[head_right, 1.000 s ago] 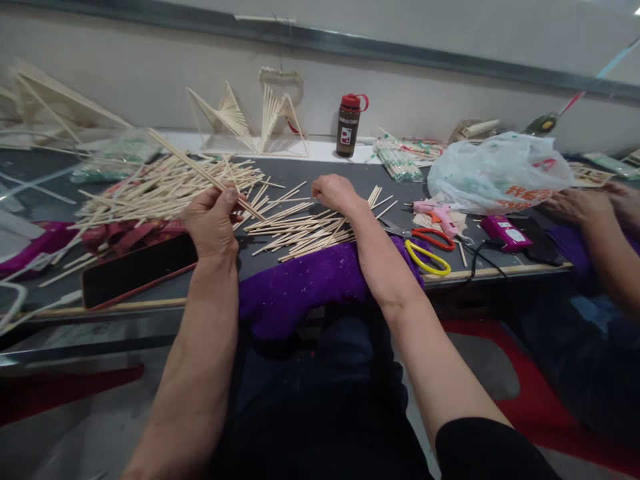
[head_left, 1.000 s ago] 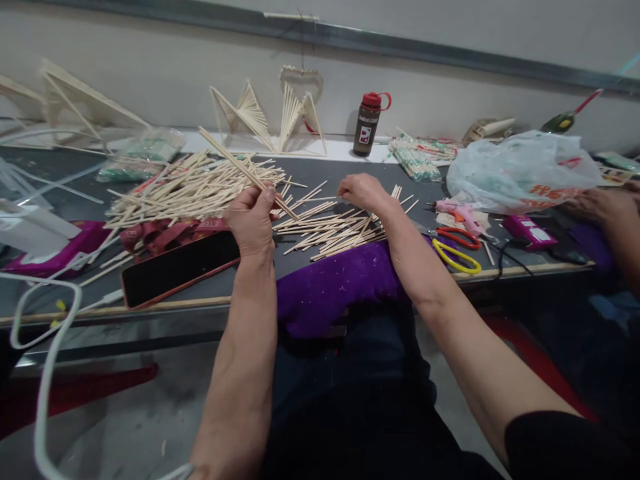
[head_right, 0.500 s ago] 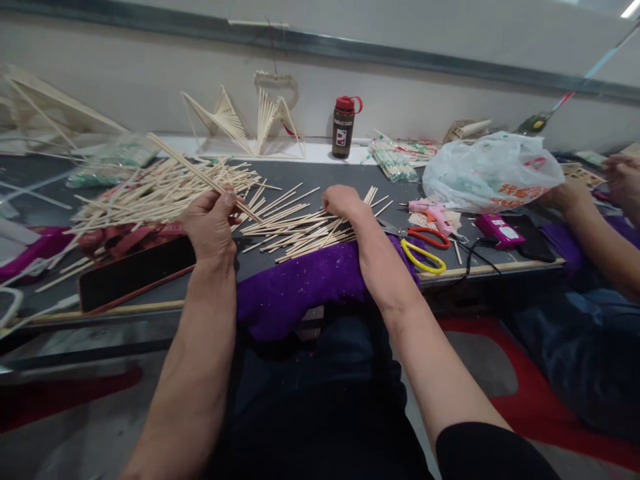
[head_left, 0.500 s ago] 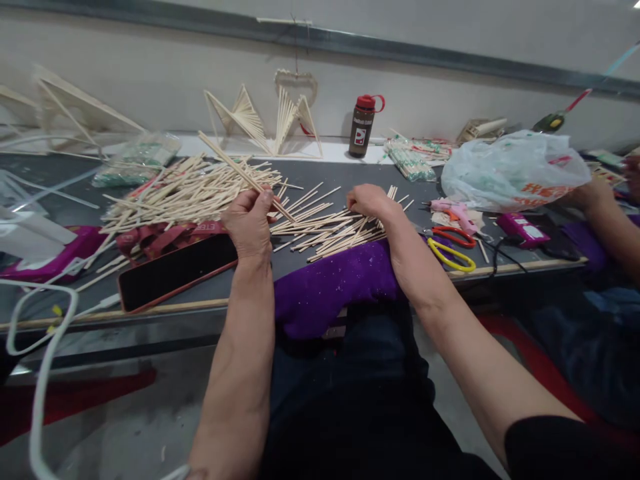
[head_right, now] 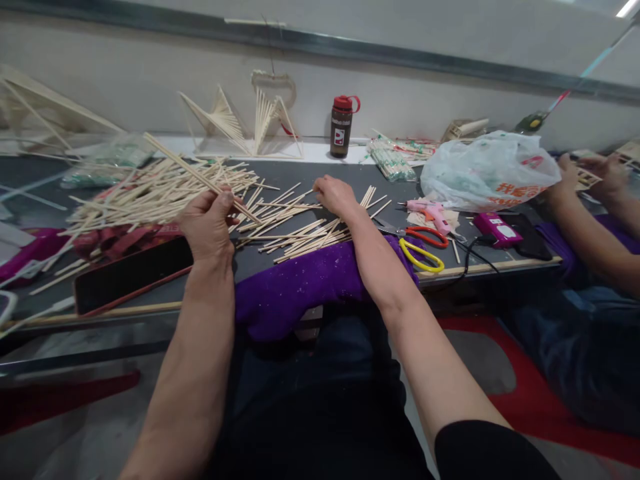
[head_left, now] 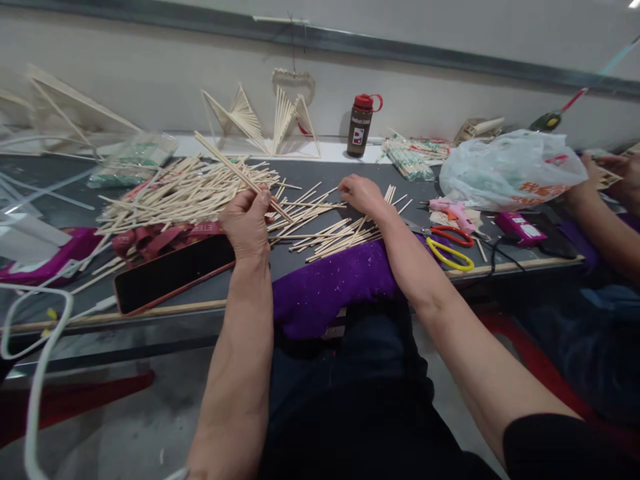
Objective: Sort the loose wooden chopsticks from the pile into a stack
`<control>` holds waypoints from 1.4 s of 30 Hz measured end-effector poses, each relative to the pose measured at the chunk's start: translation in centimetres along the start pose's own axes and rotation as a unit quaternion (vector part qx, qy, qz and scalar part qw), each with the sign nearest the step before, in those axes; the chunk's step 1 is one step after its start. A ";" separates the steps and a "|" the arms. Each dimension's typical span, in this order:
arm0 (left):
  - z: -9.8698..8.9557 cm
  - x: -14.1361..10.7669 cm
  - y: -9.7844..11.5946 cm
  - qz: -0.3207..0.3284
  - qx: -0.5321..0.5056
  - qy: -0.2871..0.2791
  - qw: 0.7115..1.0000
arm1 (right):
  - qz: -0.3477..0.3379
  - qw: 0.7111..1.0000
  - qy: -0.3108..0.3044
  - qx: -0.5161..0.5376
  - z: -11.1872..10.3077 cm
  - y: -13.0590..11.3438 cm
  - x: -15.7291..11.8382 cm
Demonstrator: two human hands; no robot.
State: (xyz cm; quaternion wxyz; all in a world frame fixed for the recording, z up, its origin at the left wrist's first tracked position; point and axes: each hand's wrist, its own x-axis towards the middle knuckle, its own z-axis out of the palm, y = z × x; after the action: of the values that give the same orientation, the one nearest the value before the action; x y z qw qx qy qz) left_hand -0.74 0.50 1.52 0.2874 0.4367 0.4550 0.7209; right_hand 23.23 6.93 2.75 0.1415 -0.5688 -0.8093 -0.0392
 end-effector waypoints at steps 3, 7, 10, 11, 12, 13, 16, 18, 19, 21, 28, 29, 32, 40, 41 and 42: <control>0.0 0.0 0.0 -0.002 0.005 -0.007 1.000 | -0.004 0.998 -0.005 0.057 -1.6 1.1 -1.2; 0.2 0.0 0.1 -0.004 0.009 -0.008 1.000 | -0.039 0.988 -0.115 0.091 -3.2 1.9 -3.8; 0.3 -0.2 0.3 -0.005 0.007 -0.008 1.000 | -0.070 0.984 -0.161 0.035 -2.9 1.2 -5.0; 0.3 -0.2 0.4 -0.006 0.006 -0.008 1.000 | -0.074 0.984 -0.164 0.013 -2.7 0.8 -5.1; 0.3 -0.2 0.4 -0.007 0.006 -0.007 1.000 | -0.074 0.984 -0.162 -0.004 -2.5 0.4 -5.1; 0.3 -0.2 0.4 -0.009 0.007 -0.006 1.000 | -0.072 0.985 -0.156 -0.014 -2.3 0.1 -5.1; 0.3 -0.2 0.5 -0.010 0.006 -0.002 1.000 | -0.072 0.990 -0.122 -0.003 -2.1 -0.2 -4.6; 0.1 -0.2 0.6 -0.010 -0.007 0.000 1.000 | -0.076 0.992 -0.102 0.019 -2.2 -0.1 -4.4; 0.0 -0.2 0.6 -0.010 -0.015 0.000 1.000 | -0.077 0.992 -0.098 0.029 -2.3 0.0 -4.4; -0.6 -0.4 0.7 -0.008 -0.023 0.002 1.000 | -0.082 0.990 -0.105 0.048 -2.4 0.0 -4.5; -2.7 -1.2 0.7 -0.002 0.006 0.038 0.999 | -0.127 0.979 -0.157 0.038 -2.0 -1.7 -4.6; -2.8 -1.3 0.7 -0.002 0.008 0.035 0.999 | -0.120 0.982 -0.146 0.019 -2.0 -2.0 -4.5; -2.7 -1.5 0.8 0.001 0.017 0.028 0.999 | -0.122 0.985 -0.120 0.006 -2.1 -2.9 -4.4; -2.8 -1.3 0.8 0.020 -0.003 0.084 0.996 | -0.161 0.977 -0.141 0.013 -2.1 -5.5 -2.1; -2.8 -1.2 0.9 0.020 -0.005 0.089 0.996 | -0.163 0.979 -0.125 0.013 -1.6 -6.1 -1.1; -2.8 -1.2 1.0 0.018 -0.006 0.091 0.996 | -0.162 0.980 -0.111 0.010 -0.9 -6.8 0.1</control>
State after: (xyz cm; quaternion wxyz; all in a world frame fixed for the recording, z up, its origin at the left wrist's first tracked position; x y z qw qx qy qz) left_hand -2.74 -2.00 1.39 0.2336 0.3757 0.4672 0.7655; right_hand 17.06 4.46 4.28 0.0480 -0.4292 -0.9019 0.0100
